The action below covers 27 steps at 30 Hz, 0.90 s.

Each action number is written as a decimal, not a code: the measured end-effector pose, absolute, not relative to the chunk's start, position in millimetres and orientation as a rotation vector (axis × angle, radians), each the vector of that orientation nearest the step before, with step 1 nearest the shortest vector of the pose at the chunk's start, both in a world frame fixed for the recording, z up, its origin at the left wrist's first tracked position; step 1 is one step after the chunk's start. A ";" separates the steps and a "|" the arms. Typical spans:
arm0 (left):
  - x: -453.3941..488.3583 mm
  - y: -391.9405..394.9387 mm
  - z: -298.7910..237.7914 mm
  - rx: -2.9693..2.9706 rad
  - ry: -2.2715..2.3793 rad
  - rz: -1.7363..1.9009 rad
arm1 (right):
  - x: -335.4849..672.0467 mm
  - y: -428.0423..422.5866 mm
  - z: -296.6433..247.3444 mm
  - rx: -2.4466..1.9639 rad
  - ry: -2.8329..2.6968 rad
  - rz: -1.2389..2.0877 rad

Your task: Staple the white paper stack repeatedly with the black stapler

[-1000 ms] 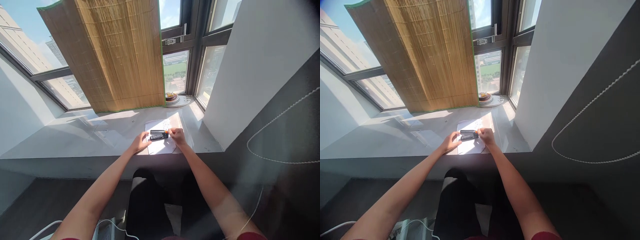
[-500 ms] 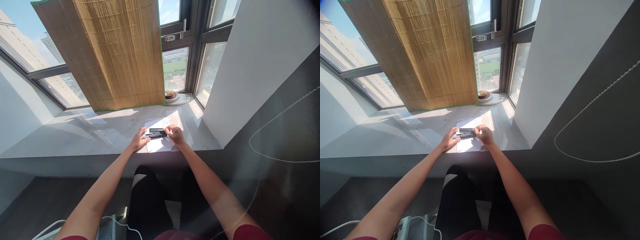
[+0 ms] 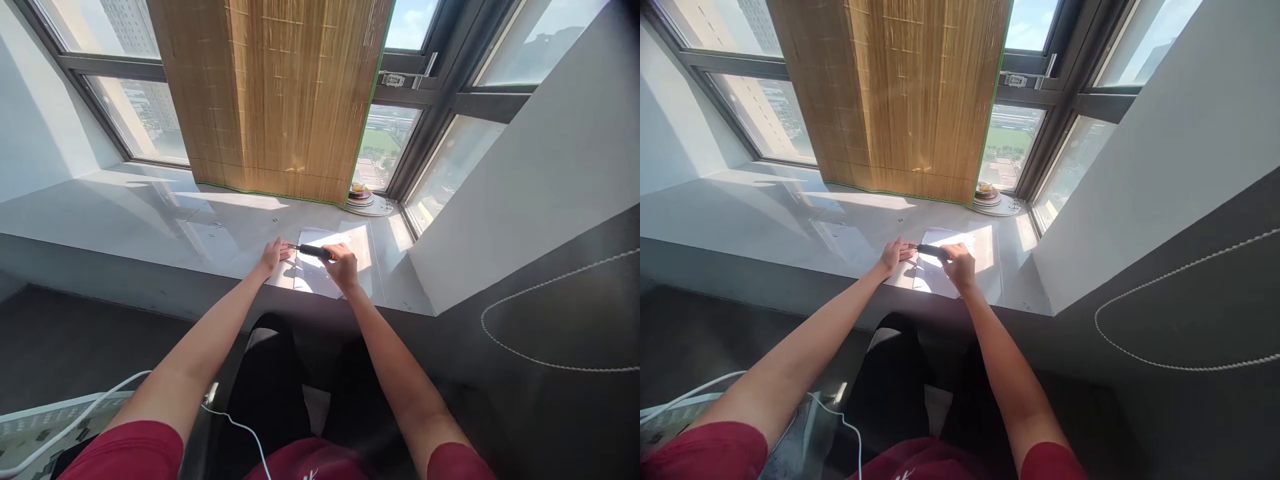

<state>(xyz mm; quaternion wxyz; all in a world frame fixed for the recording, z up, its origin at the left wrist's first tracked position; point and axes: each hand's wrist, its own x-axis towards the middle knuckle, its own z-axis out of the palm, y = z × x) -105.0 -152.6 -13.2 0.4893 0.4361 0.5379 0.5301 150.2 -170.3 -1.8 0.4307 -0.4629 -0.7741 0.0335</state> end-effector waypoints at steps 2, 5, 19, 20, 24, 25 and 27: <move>-103.8 -150.0 -14.0 1.009 1.308 1.280 | 139.9 -176.8 5.5 -1.068 -1.951 -0.060; -104.8 -145.6 -15.3 0.938 1.305 1.268 | 128.0 -181.9 11.4 -0.899 -2.068 -0.232; -105.1 -148.3 -12.0 0.972 1.245 1.318 | 128.5 -187.2 -2.1 -0.970 -2.195 -0.030; -105.6 -149.2 -11.3 0.974 1.235 1.311 | 129.8 -188.4 -4.1 -1.064 -2.076 -0.012; -108.8 -152.0 -10.1 1.028 1.198 1.261 | 138.8 -191.7 -12.5 -1.460 -1.633 0.183; -109.3 -152.4 -10.2 1.045 1.189 1.252 | 141.4 -192.1 -13.9 -1.510 -1.585 0.266; -109.7 -153.0 -10.5 1.066 1.175 1.248 | 145.7 -193.7 -15.1 -1.541 -1.560 0.421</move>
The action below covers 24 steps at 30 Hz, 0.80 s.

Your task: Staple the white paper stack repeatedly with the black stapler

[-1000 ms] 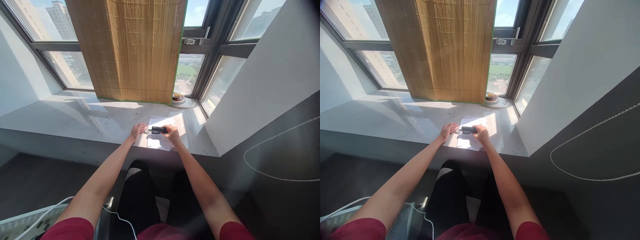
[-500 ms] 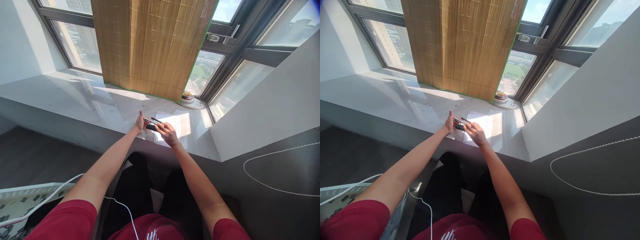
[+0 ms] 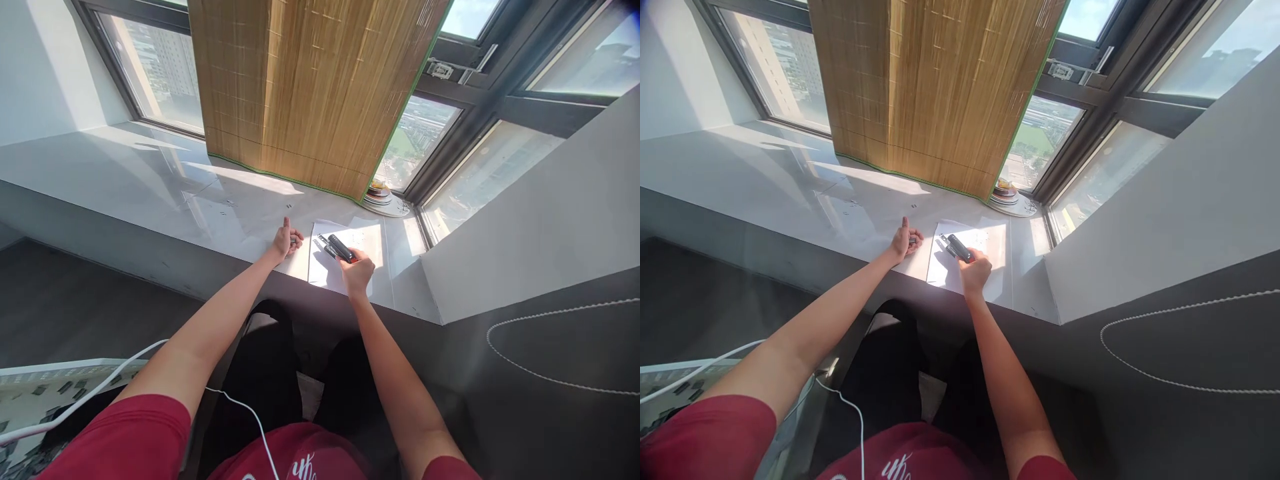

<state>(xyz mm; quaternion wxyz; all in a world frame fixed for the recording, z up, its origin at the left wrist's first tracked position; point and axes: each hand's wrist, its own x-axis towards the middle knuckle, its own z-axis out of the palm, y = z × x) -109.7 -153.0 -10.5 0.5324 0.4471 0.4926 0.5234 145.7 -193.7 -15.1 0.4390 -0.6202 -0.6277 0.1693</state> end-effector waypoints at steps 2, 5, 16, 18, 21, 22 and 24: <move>-109.3 -153.5 -10.7 1.080 1.154 1.257 | 146.6 -197.6 -13.8 -1.535 -1.552 0.419; -108.7 -154.7 -10.1 1.099 1.119 1.247 | 135.3 -206.9 -7.4 -1.471 -1.556 0.135; -105.3 -155.7 -12.5 1.179 1.104 1.229 | 28.2 -171.1 8.8 -1.110 -2.185 0.130; -105.7 -155.0 -13.2 1.195 1.101 1.224 | 22.6 -167.4 7.5 -1.133 -2.203 0.125; -106.8 -154.9 -13.6 1.202 1.124 1.197 | 20.8 -171.8 7.4 -1.165 -2.226 0.100; -107.2 -155.2 -13.7 1.206 1.126 1.185 | 24.1 -174.6 8.8 -1.162 -2.212 0.096; -108.0 -156.5 -14.0 1.217 1.127 1.176 | 41.8 -178.6 14.2 -1.121 -2.127 0.084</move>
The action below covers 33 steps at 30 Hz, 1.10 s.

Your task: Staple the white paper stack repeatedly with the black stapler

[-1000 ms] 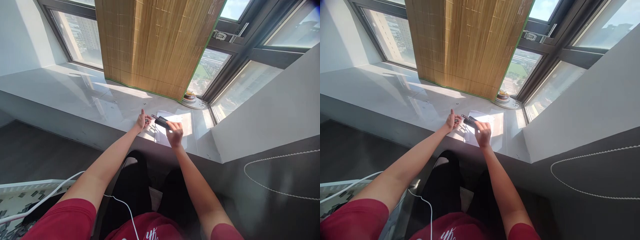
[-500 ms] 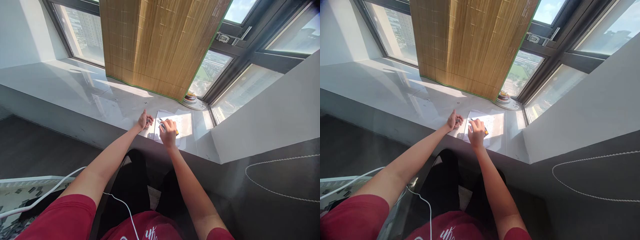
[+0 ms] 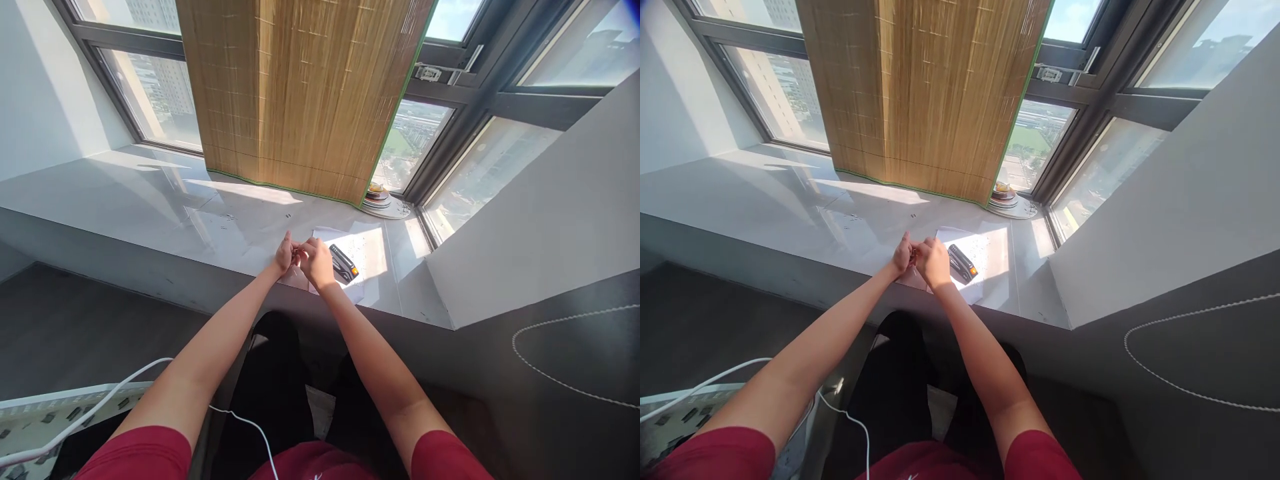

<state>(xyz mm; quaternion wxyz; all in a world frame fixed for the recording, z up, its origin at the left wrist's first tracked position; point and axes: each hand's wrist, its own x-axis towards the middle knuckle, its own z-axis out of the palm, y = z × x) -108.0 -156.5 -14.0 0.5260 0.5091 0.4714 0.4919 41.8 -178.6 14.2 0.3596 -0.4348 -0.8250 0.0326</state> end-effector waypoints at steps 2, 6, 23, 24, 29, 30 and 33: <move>-108.5 -158.0 -14.1 1.230 1.127 1.171 | 77.9 -175.4 21.8 -1.094 -1.968 0.057; -108.5 -159.0 -13.0 1.224 1.124 1.143 | 182.9 -133.6 31.3 -1.494 -1.522 0.031; -109.1 -163.4 -6.0 1.216 1.160 1.124 | 264.9 -52.9 -16.2 -1.924 -1.379 0.346; -109.4 -165.4 -6.4 1.225 1.154 1.126 | 265.0 -58.9 -19.2 -1.914 -1.408 0.373; -115.0 -157.0 -5.0 1.357 1.404 1.140 | 255.2 -83.0 -34.4 -1.904 -1.703 0.255; -117.6 -149.1 -2.1 1.426 1.527 1.144 | 252.2 -84.8 -34.9 -1.939 -1.757 0.201; -129.6 -115.8 11.2 1.663 1.898 1.064 | 243.7 -85.9 -30.9 -2.034 -1.859 0.136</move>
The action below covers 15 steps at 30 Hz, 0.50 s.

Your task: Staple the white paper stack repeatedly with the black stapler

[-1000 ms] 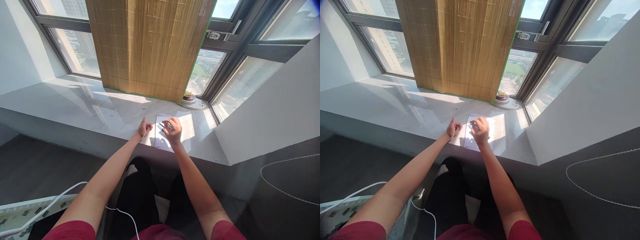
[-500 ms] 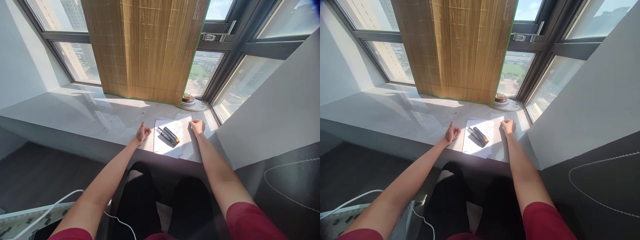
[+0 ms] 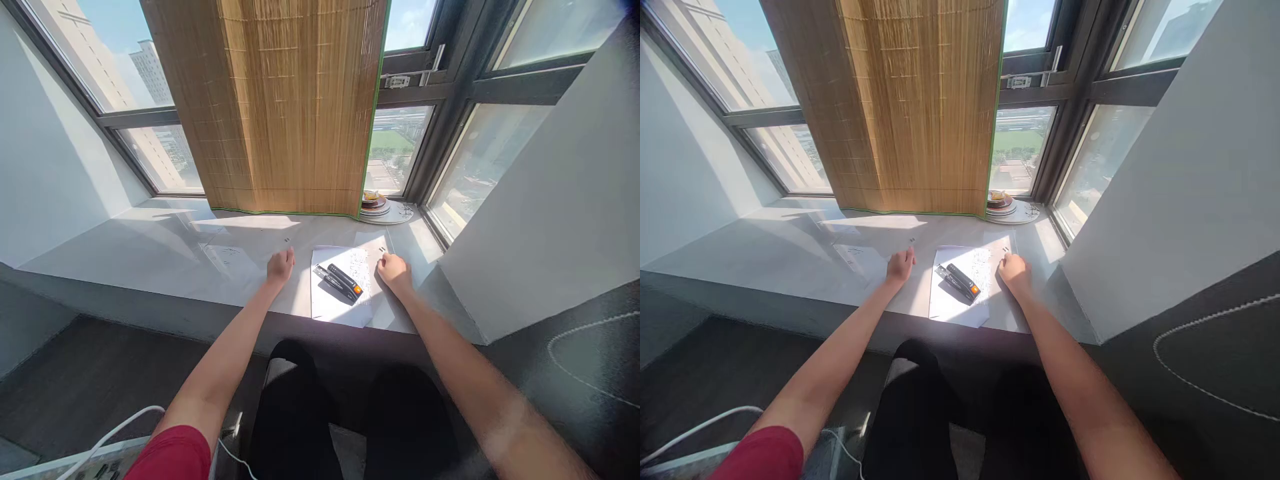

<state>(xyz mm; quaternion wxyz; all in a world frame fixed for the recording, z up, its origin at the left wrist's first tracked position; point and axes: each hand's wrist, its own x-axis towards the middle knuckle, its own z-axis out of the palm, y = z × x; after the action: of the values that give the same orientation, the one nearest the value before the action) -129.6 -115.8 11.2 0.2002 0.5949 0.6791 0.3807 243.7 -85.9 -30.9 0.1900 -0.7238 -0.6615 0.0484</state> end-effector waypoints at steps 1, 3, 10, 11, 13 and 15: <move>-135.0 -103.6 15.5 1.756 2.058 0.944 | 241.4 -85.9 -28.7 -2.047 -1.879 0.134; -147.1 -81.2 20.4 1.887 2.308 0.634 | 238.2 -86.2 -24.6 -2.055 -1.899 0.145; -178.0 -38.1 -5.2 2.088 2.377 0.531 | 235.7 -87.8 -18.0 -2.076 -1.896 0.221; -179.6 -35.4 -9.1 2.137 2.290 0.533 | 235.7 -87.7 -17.8 -2.075 -1.899 0.221; -181.2 -32.9 -13.7 2.198 2.127 0.512 | 235.8 -87.3 -18.0 -2.076 -1.898 0.214; -181.3 -34.3 -14.5 2.199 2.086 0.523 | 235.8 -86.6 -19.2 -2.078 -1.891 0.210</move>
<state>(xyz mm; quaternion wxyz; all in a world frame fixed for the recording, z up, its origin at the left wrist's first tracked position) -181.3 -34.3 -14.5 0.0331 0.7146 0.6778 0.1699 235.8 -86.6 -19.2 0.1615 -0.7279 -0.6623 0.0737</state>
